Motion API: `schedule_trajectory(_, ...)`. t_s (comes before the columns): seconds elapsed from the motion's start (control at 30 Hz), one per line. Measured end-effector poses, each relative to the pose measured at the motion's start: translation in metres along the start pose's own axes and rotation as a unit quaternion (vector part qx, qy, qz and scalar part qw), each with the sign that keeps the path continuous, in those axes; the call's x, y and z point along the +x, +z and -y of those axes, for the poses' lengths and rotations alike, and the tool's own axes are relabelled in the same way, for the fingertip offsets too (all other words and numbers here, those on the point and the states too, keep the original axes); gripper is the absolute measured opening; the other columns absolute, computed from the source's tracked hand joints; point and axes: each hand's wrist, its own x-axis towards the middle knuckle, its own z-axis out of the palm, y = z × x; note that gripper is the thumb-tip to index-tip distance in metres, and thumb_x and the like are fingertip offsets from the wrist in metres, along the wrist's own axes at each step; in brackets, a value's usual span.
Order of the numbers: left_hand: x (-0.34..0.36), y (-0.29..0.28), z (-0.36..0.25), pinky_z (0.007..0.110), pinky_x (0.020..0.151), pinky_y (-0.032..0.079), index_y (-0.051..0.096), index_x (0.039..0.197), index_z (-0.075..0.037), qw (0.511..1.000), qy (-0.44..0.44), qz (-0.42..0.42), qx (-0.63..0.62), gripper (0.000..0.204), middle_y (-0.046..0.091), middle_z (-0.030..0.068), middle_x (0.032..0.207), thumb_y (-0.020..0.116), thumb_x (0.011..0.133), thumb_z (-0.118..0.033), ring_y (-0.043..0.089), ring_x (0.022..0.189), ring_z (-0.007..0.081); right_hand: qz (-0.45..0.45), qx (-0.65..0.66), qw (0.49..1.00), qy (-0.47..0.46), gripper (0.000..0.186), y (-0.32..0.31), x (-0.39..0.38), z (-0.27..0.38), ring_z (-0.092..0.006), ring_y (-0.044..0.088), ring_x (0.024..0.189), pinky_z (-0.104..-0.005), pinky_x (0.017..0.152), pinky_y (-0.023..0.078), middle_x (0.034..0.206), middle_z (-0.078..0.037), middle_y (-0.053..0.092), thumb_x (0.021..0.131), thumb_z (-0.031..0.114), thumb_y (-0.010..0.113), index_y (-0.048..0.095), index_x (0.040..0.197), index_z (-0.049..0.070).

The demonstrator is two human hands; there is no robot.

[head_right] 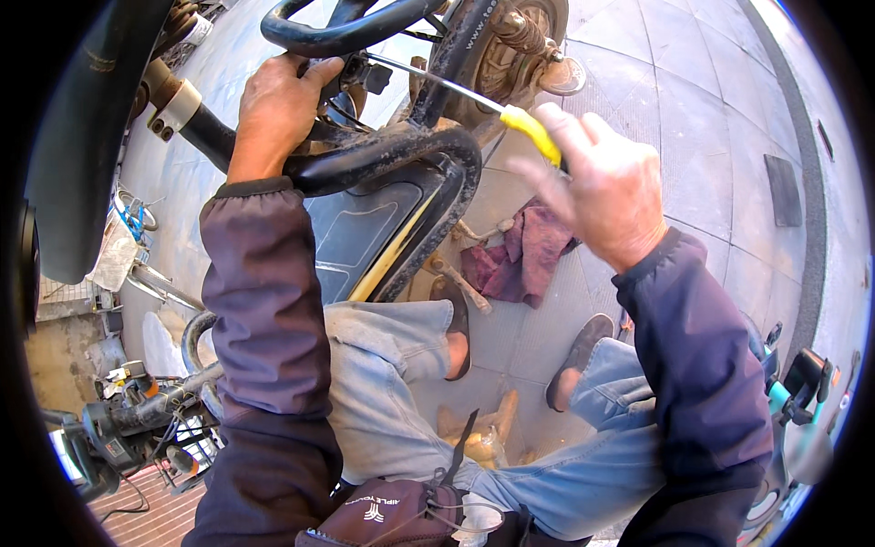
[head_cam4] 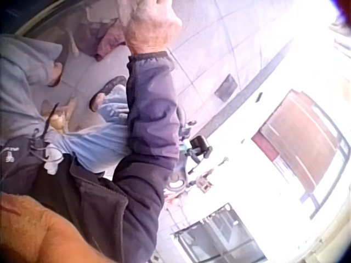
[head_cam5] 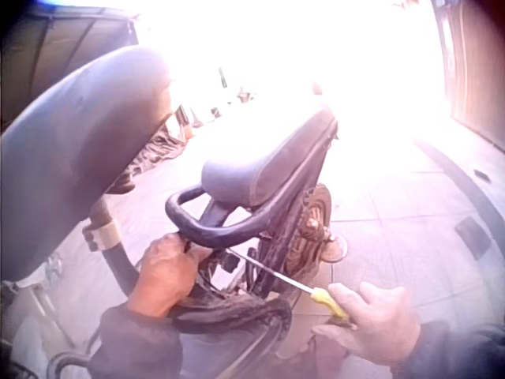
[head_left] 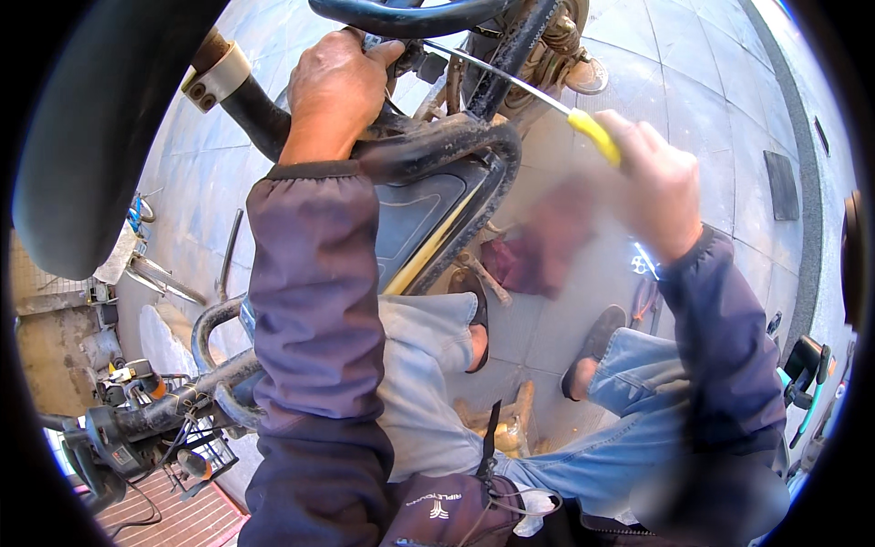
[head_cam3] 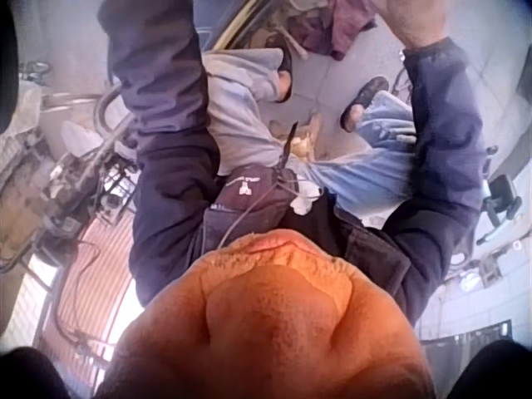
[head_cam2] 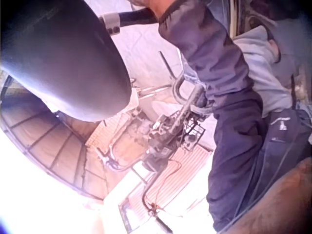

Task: The person uses a yellow screwdriver to tighten screws on the handlebar assembly of a motorcycle. After securing the components, the person wipes the handlebar area with a dark cloth.

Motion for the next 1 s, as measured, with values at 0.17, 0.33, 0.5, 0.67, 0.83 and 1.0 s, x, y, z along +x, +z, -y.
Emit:
schedule_trajectory(0.17,0.001,-0.004,-0.004,0.042,0.087,0.047,0.069,0.106,-0.008,0.999,-0.023,0.036,-0.007,0.038,0.069,0.0183,0.094,0.063,0.085,-0.039,0.064,0.097,0.0352,-0.001,-0.031,0.999,-0.02,0.029,-0.002,0.007,-0.007,-0.0228,0.057,0.051,-0.0324,0.046,0.045,0.063,-0.007,0.052,0.08,0.026,0.072,0.066,0.103,0.008)
schedule_trajectory(0.33,0.0,-0.007,-0.007,0.042,0.085,0.047,0.069,0.103,-0.007,0.999,-0.024,0.038,-0.016,0.036,0.069,0.0186,0.091,0.064,0.084,-0.037,0.064,0.093,0.0367,0.015,-0.005,1.0,0.003,0.027,-0.004,0.013,-0.012,-0.0228,0.058,0.052,-0.0323,0.048,0.046,0.064,-0.007,0.054,0.082,0.025,0.071,0.066,0.102,0.009)
schedule_trajectory(0.5,0.0,-0.006,-0.008,0.043,0.084,0.048,0.071,0.099,-0.006,0.999,-0.015,0.028,-0.016,0.033,0.069,0.019,0.086,0.065,0.083,-0.035,0.065,0.09,0.0371,0.031,0.095,0.993,0.061,0.026,-0.004,0.014,-0.013,-0.0254,0.064,0.062,-0.0319,0.057,0.05,0.074,-0.013,0.064,0.083,0.024,0.069,0.068,0.103,0.007)
schedule_trajectory(0.67,0.0,0.001,-0.002,0.038,0.074,0.049,0.07,0.102,-0.008,0.999,0.02,-0.019,0.02,0.031,0.068,0.0149,0.077,0.064,0.084,-0.033,0.067,0.077,0.0306,0.096,0.178,0.966,0.162,0.028,-0.014,0.018,-0.003,-0.0276,0.066,0.065,-0.0323,0.06,0.051,0.075,-0.016,0.066,0.084,0.027,0.068,0.068,0.102,0.005)
schedule_trajectory(0.83,0.002,-0.001,-0.003,0.037,0.073,0.049,0.07,0.103,-0.008,1.0,0.004,0.003,-0.001,0.033,0.069,0.0153,0.078,0.064,0.084,-0.033,0.067,0.076,0.0289,0.035,0.07,0.993,0.087,0.027,-0.006,0.01,0.001,-0.028,0.063,0.062,-0.0336,0.055,0.049,0.07,-0.012,0.063,0.085,0.03,0.067,0.068,0.1,0.008)
schedule_trajectory(1.0,0.0,-0.004,-0.007,0.041,0.081,0.049,0.071,0.1,-0.007,0.999,-0.017,0.014,-0.035,0.031,0.069,0.016,0.083,0.065,0.084,-0.034,0.066,0.086,0.0342,0.022,0.039,0.997,0.06,0.025,-0.003,0.006,0.001,-0.0279,0.062,0.061,-0.0346,0.054,0.049,0.069,-0.011,0.06,0.085,0.029,0.066,0.068,0.1,0.009)
